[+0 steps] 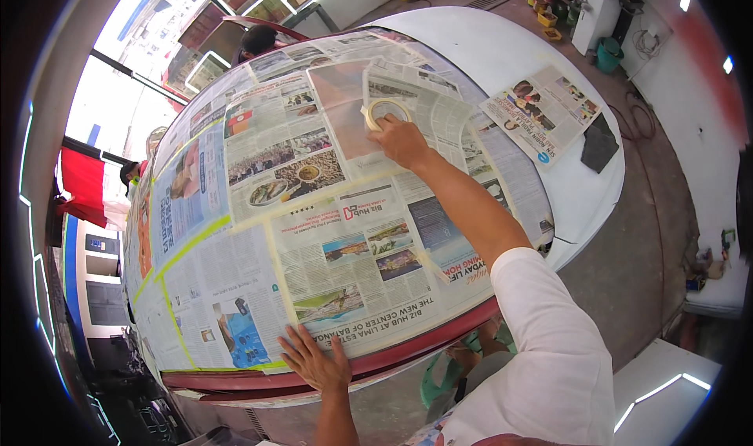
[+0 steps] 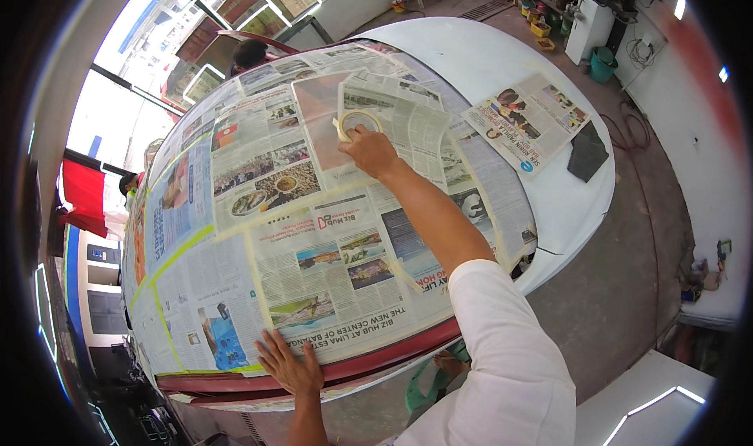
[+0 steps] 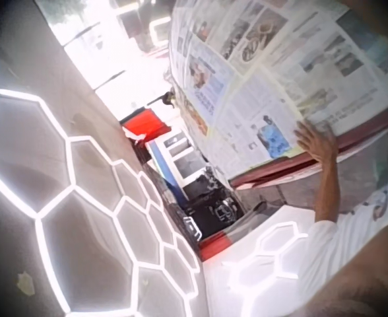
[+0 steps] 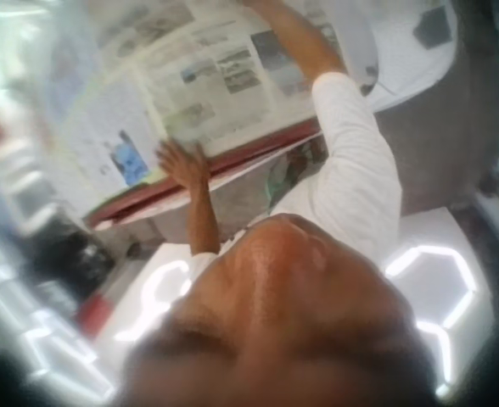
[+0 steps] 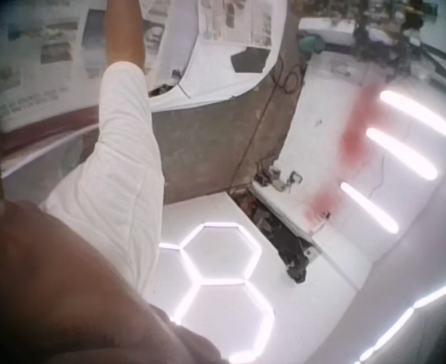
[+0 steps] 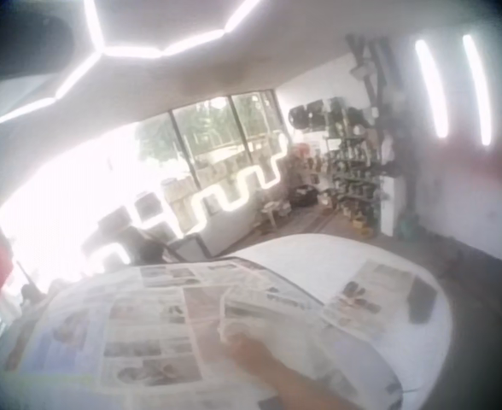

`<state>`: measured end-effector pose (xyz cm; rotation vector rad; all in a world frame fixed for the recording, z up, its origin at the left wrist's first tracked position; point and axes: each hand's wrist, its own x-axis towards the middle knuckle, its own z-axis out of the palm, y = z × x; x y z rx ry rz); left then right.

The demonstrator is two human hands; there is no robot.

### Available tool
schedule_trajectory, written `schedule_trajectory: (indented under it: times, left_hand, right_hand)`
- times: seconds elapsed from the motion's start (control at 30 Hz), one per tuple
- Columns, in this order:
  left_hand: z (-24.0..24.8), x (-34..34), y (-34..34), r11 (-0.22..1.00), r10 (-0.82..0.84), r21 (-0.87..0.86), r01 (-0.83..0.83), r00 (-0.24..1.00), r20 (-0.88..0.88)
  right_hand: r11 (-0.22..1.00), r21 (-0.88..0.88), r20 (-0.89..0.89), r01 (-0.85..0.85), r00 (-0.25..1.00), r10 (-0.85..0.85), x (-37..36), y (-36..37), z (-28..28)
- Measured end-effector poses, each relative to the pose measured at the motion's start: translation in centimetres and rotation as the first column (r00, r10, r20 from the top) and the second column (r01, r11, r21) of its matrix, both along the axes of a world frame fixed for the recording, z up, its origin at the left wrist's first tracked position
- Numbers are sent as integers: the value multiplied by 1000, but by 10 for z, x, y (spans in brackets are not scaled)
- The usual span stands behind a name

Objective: The person tapes sheets of newspaper onto the hood of a white car using clear adhesive tape. They smooth the paper down with their hands and apply tape to secure the edges and overlaps.

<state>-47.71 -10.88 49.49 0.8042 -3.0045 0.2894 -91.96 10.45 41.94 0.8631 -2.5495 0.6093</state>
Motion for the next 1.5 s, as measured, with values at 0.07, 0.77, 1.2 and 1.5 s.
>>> schedule_trajectory:
  times: [0.07, 0.77, 1.2, 1.5]
  left_hand:
    - [2, -1, 2, 1000, 5, 13, -5, 1000, 9]
    - [-3, -1, -3, 999, -36, -33, 38, 999, 38]
    - [-6, 0, -5, 994, -78, -80, 80, 997, 27]
    - [-6, 2, -4, 990, -83, -112, 87, 996, 38]
  right_hand:
    - [997, 71, 9, -24, 1000, 24, 1, -3, -5]
    - [974, 167, 398, 154, 893, -209, -33, 23, -77]
    - [837, 133, 616, 531, 617, -489, -19, 55, -114]
    - [822, 209, 629, 530, 571, -528, -16, 61, -102]
